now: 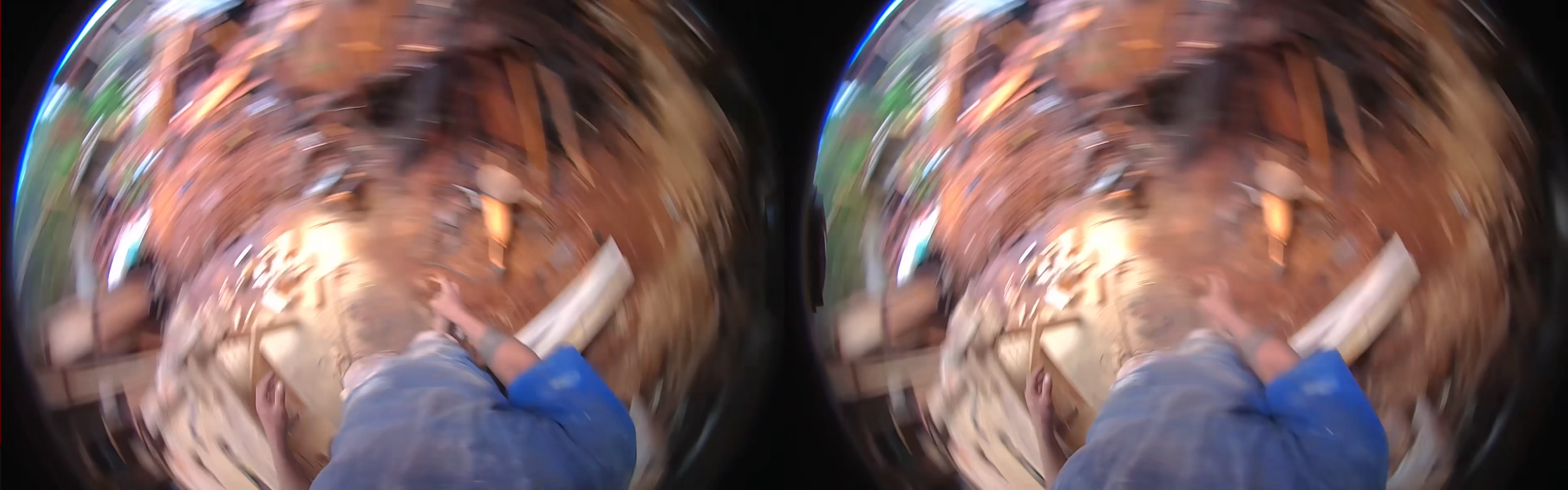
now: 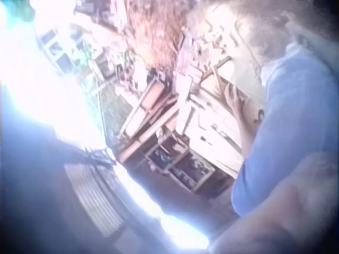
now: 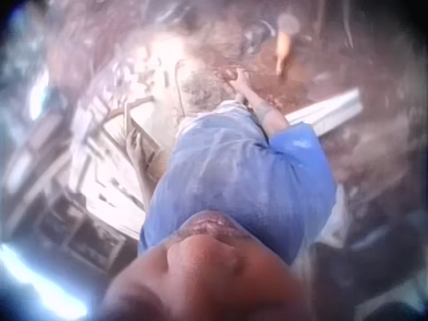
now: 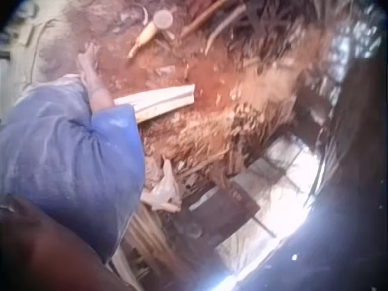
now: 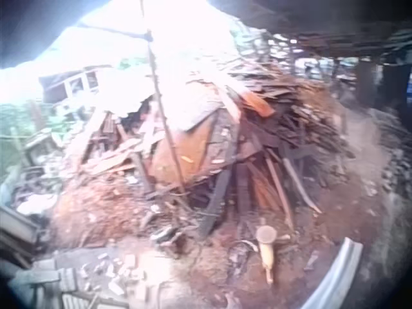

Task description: The person marks lines on a wooden plank using a square and a pen, then cuts several sections from the end of the plank using a circular saw, placing the cut pieces on the ground and moving the plank for subsequent cuts.

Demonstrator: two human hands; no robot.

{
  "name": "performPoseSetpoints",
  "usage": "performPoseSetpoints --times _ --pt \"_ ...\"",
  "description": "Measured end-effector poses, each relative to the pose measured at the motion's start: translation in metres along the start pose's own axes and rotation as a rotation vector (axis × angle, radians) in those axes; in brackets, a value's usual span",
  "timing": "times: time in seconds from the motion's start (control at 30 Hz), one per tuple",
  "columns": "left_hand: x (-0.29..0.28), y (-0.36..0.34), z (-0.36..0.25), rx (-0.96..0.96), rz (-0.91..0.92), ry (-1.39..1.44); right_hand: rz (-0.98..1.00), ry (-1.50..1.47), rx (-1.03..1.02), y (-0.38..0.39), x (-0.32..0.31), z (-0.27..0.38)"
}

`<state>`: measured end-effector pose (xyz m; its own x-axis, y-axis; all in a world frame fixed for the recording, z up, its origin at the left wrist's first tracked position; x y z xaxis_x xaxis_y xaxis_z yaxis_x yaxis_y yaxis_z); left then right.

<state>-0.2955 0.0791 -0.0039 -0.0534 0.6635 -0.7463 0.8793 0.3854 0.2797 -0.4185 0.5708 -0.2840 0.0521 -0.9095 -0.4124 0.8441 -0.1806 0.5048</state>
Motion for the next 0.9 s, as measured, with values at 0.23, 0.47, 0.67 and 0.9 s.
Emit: performPoseSetpoints --times 0.23,0.47,0.67,0.9 --pt "-0.233 0.152 0.150 -0.299 -0.869 -0.346 0.586 0.182 -0.463 -0.015 0.181 0.166" --pt "-0.331 0.317 0.400 -0.854 -1.056 -0.440 0.762 0.483 -0.330 -0.048 0.222 0.164" --pt "-0.403 0.431 0.544 -1.437 -0.886 -0.640 0.767 0.672 -0.080 -0.009 0.162 0.183" --pt "-0.419 0.401 0.622 -1.342 -0.725 -0.679 0.844 1.148 -0.268 0.079 0.126 0.272"
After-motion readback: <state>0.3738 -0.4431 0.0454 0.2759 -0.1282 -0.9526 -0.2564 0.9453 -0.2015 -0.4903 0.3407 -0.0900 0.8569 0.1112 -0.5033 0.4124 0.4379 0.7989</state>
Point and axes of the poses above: each hand's wrist, its own y-axis away from the middle knuckle, its own x-axis out of the palm, z = x × y, the point moved 6 cm from there along -y, towards the middle knuckle, and after that the axes turned 13 degrees about -y, right-handed, at the moved point
